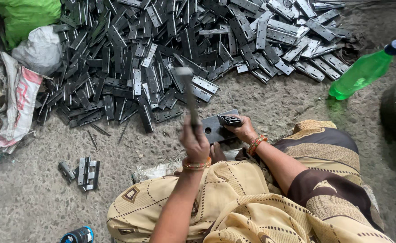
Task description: The person sits on the ground and assembles metal hinges by placing them on a metal block and striking them with a cylindrical metal rod. They repeatedly pick up hinge parts, position them on the block, and use the rod to press or shape them before discarding the finished pieces.
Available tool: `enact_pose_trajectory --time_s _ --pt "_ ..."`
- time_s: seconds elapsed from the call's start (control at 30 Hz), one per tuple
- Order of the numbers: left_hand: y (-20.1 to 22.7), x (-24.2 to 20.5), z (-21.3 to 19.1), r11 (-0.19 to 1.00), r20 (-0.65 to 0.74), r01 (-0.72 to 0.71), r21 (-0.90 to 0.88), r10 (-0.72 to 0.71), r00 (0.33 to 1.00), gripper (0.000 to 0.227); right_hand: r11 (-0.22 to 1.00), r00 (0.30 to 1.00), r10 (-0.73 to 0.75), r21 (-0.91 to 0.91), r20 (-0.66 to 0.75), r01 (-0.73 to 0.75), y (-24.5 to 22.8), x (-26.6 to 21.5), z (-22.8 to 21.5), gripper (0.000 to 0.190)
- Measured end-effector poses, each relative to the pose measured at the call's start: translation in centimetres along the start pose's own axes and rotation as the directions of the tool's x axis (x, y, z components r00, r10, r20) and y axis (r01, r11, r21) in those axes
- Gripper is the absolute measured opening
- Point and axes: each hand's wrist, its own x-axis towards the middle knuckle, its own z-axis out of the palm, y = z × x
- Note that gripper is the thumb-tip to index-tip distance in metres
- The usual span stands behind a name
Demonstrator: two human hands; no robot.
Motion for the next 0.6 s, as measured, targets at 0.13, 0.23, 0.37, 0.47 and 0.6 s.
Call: enact_pose_trajectory --time_s 0.13,0.23,0.37,0.47,0.6 --pt "-4.2 -7.5 0.3 0.819 0.489 0.203 0.537 -0.498 0.716 0.027 1.000 0.999 0.030 0.007 -0.012 -0.030 0.9 -0.2 -0.2 0.029" --pt "-6.3 -9.7 0.1 0.773 0.478 0.270 0.574 -0.583 0.657 0.025 0.998 0.998 0.003 -0.059 -0.061 -0.007 1.4 0.1 -0.2 0.029" --pt "-7.0 -10.1 0.4 0.762 0.445 0.324 0.560 -0.607 0.658 0.031 1.000 0.998 -0.012 -0.007 -0.064 0.012 0.9 0.2 0.0 0.030" --pt "-7.8 -10.9 0.7 0.725 0.439 0.358 0.588 -0.658 0.611 0.033 0.999 0.997 0.024 -0.038 -0.078 -0.027 1.2 -0.3 0.2 0.034" --pt "-8.9 -11.3 0.2 0.734 0.448 0.363 0.575 -0.653 0.611 0.032 0.999 0.998 -0.007 -0.040 -0.057 0.005 0.6 -0.5 0.7 0.035"
